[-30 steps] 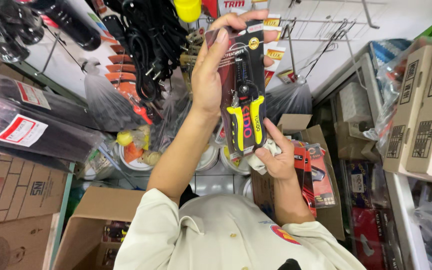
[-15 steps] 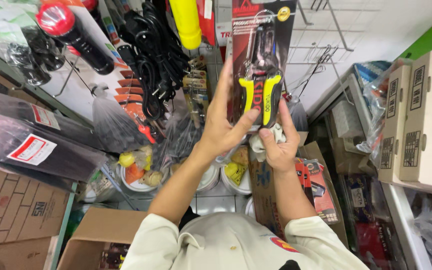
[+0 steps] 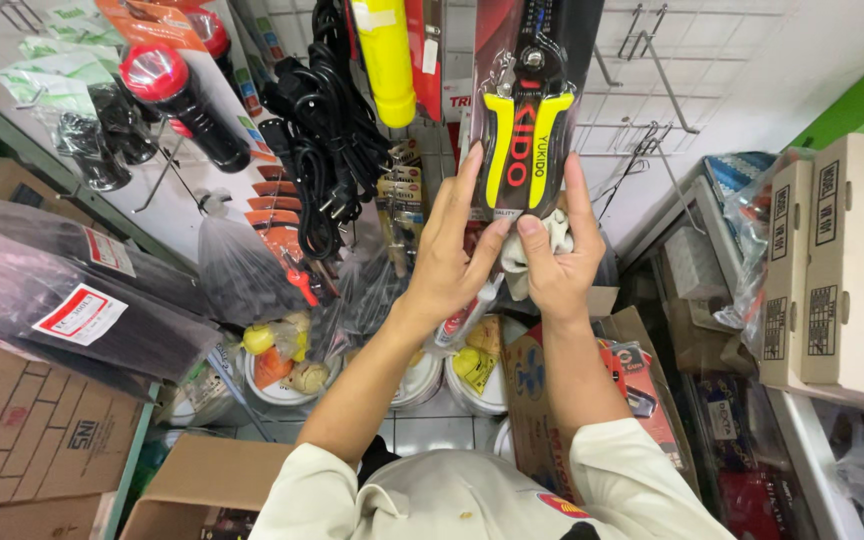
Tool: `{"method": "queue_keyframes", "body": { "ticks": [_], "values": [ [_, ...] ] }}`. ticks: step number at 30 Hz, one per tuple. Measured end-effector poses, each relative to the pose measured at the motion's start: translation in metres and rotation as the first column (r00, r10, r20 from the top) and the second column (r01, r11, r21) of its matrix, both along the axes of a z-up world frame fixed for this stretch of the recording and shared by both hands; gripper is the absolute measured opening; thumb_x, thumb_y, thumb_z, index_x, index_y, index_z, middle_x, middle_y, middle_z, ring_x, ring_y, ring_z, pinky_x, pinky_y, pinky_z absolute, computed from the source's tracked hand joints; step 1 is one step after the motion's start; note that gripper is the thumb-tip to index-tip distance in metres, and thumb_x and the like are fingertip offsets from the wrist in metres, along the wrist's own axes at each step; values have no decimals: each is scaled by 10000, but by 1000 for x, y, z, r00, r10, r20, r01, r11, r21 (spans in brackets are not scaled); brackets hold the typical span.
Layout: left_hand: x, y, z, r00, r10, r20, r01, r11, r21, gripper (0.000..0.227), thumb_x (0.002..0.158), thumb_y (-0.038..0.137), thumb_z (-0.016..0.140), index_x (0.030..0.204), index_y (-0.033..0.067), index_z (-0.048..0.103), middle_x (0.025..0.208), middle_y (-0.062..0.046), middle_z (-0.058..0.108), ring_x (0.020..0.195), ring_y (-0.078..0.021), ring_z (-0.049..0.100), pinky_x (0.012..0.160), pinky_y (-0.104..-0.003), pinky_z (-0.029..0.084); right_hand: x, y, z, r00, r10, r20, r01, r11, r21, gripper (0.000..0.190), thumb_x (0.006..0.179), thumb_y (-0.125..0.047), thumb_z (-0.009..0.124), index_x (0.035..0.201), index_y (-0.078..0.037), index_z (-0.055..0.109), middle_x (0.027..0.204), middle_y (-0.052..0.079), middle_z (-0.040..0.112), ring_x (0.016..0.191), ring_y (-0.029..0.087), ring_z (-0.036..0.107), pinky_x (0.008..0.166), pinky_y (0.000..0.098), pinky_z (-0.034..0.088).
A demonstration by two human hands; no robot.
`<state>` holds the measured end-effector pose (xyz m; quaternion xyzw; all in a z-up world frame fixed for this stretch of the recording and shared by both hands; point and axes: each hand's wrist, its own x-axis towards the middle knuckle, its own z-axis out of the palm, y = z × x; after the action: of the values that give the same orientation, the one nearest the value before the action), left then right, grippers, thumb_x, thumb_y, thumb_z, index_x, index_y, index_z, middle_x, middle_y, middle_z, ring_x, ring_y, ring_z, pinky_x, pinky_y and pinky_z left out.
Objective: The person cleans tools by wiping the packaging and the tool itself using a small white cloth.
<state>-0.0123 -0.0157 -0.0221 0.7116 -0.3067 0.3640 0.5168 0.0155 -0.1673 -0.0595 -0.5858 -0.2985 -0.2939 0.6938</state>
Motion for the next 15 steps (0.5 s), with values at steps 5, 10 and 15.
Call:
{"method": "queue_keyframes", "body": {
  "ticks": [5, 10, 15],
  "values": [
    [0, 1, -1, 985, -16, -171, 5, 998, -61, 709, 1014, 24, 664, 1613, 3, 286, 1232, -148, 577, 924, -215, 612, 776, -277, 525, 1, 3, 9, 999, 26, -33, -26, 1000, 0, 670, 1073, -46, 660, 1647, 42, 324, 1342, 136, 641, 1115, 117, 609, 1001, 254, 494],
    [2, 3, 1, 996, 66, 53, -65, 998, -18, 698, 1056, 21, 667, 1643, 24, 289, 1199, -126, 581, 1036, -205, 610, 914, -287, 524, 2, 6, 13, 998, 49, -31, -50, 999, -5, 657, 1065, -45, 645, 1622, 49, 309, 1460, 162, 602, 1268, 144, 596, 1108, 290, 479],
    [1, 4, 4, 1000, 5, -16, -7, 998, -70, 672, 1034, 17, 661, 1603, -5, 303, 1274, -172, 587, 1112, -259, 629, 966, -315, 542, 0, 9, 18, 997, 74, -20, -74, 997, 11, 659, 1069, -40, 642, 1626, 50, 302, 1481, 170, 594, 1303, 155, 590, 1148, 302, 468]
  ]
}}
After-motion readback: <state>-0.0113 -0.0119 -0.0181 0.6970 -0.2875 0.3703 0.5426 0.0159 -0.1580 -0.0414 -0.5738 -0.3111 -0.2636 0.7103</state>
